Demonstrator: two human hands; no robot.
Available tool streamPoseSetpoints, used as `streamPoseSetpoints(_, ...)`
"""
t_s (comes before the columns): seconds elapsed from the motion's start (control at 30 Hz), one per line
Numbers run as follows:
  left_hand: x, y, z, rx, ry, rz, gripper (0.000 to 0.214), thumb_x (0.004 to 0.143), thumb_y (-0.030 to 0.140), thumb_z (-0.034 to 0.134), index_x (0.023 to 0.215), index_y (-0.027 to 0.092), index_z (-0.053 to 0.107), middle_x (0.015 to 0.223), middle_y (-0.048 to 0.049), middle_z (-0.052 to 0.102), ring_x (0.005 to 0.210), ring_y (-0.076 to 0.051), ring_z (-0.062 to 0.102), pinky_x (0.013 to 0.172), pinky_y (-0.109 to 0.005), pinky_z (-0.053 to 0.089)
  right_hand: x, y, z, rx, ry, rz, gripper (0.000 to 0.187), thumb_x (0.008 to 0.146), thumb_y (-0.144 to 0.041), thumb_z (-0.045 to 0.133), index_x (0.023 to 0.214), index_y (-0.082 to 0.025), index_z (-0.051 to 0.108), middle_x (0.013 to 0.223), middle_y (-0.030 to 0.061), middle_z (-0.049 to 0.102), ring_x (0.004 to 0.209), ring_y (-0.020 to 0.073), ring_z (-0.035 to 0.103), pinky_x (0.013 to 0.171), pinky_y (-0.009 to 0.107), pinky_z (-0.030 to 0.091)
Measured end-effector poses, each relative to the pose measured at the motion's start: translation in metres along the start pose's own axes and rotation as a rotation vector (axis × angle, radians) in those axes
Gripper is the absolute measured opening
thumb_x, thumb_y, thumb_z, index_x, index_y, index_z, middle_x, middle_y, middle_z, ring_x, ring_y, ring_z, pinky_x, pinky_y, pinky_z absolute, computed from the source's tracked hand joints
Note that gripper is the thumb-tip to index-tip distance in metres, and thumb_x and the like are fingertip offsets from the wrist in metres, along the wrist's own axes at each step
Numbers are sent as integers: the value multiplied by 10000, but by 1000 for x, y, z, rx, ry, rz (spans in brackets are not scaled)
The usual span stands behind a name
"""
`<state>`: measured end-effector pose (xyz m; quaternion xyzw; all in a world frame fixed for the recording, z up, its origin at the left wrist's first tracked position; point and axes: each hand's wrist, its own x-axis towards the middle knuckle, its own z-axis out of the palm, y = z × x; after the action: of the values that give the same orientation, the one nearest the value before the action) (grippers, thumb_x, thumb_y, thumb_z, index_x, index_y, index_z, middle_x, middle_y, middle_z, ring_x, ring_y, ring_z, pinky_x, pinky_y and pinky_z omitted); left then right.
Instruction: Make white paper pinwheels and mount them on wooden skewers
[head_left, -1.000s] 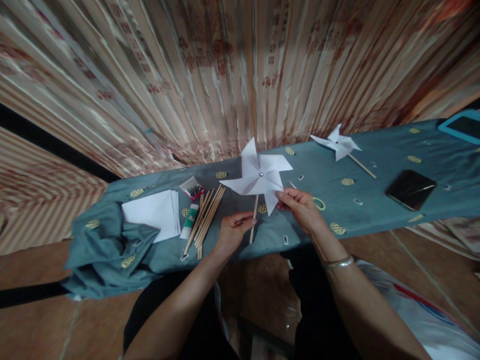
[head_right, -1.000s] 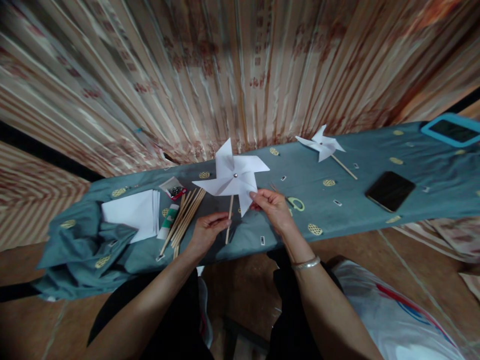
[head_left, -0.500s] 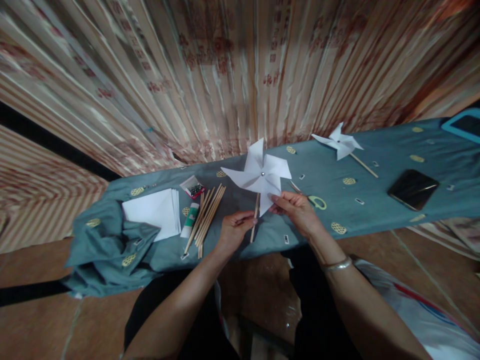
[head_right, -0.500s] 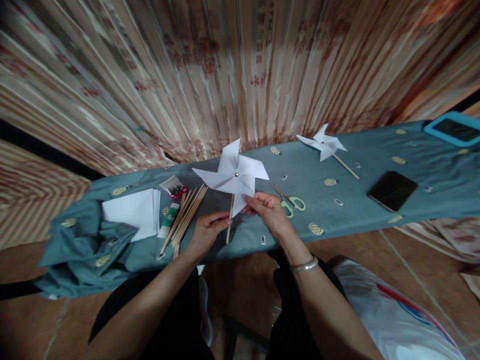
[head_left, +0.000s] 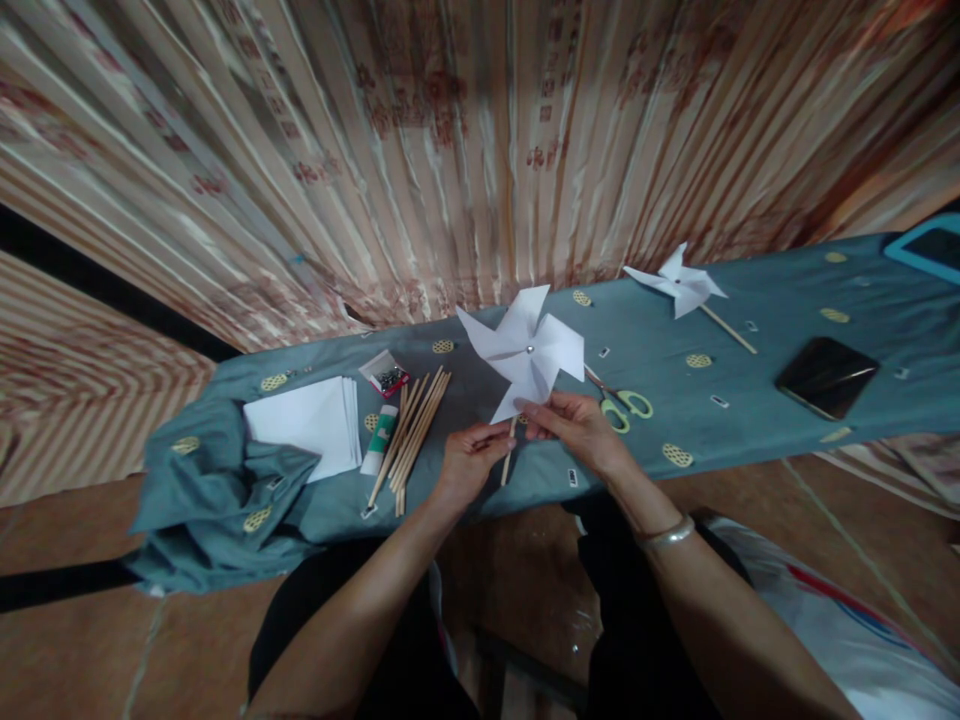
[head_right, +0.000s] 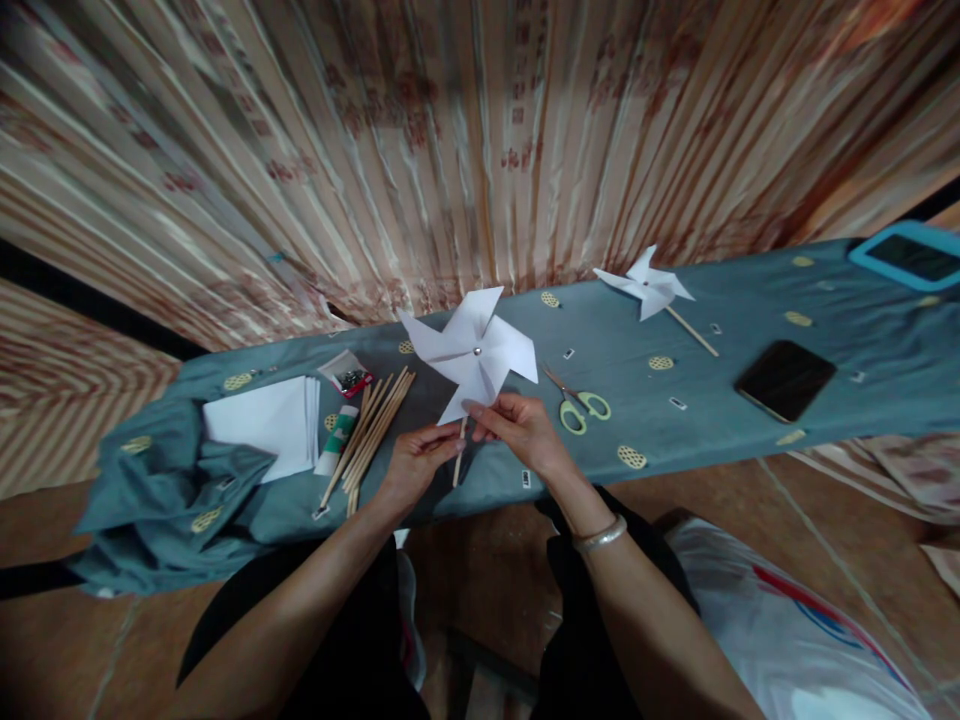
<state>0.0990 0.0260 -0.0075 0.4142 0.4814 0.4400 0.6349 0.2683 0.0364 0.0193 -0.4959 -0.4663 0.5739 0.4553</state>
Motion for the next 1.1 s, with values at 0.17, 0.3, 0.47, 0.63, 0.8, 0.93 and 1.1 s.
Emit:
streamPoseSetpoints(0.17,3,-2,-3,10,25,-8,269,566,268,825,821,185,803,840,-55,784,780,-205,703,820,-336,545,-2,-4,-8,-82,-31,-48,451,654,-629,777,637,-186,693,551,0,666,493,93,510,522,248,420)
streamPoseSetpoints(0.3,3,-1,-5,6,44,-8,285,560,277,838,825,180,801,857,-59,783,812,-215,708,829,-341,546,-4,-10,-25,-123,96,-118,461,696,-650,736,632,-195,698,523,-5,646,469,95,484,492,244,402)
streamPoseSetpoints(0.47,0,1,-6,-1,42,-19,308,552,294,849,832,175,800,855,-60,784,807,-211,708,836,-343,545,2,-6,-51,-12,419,-233,350,700,-548,780,706,-202,729,565,-2,674,490,99,533,506,236,438)
streamPoseSetpoints(0.63,-4,1,-3,-8,14,-40,299,539,304,852,809,188,802,840,-49,788,782,-207,709,827,-346,555,9,-2,-65,-66,682,-363,286,652,-437,830,809,-213,746,794,24,755,746,170,686,742,321,559)
streamPoseSetpoints(0.8,-5,0,0,14,-7,-67,317,542,315,860,821,176,800,826,-62,785,785,-223,716,840,-369,555,11,1,-66,-101,580,-315,298,670,-421,819,881,-218,761,850,37,763,775,187,691,799,361,560)
streamPoseSetpoints(0.93,-4,-1,-1,14,-5,-64,339,528,325,877,818,169,797,837,-73,786,802,-236,720,842,-379,558,14,5,-65,-55,525,-286,306,643,-420,837,867,-226,761,763,16,740,683,165,665,737,344,553)
streamPoseSetpoints(1.1,-4,1,-2,31,1,-40,331,528,334,880,807,177,797,846,-72,788,820,-243,723,829,-374,565,15,6,-63,-31,530,-285,297,586,-404,864,805,-231,763,707,2,722,622,140,618,657,307,520)
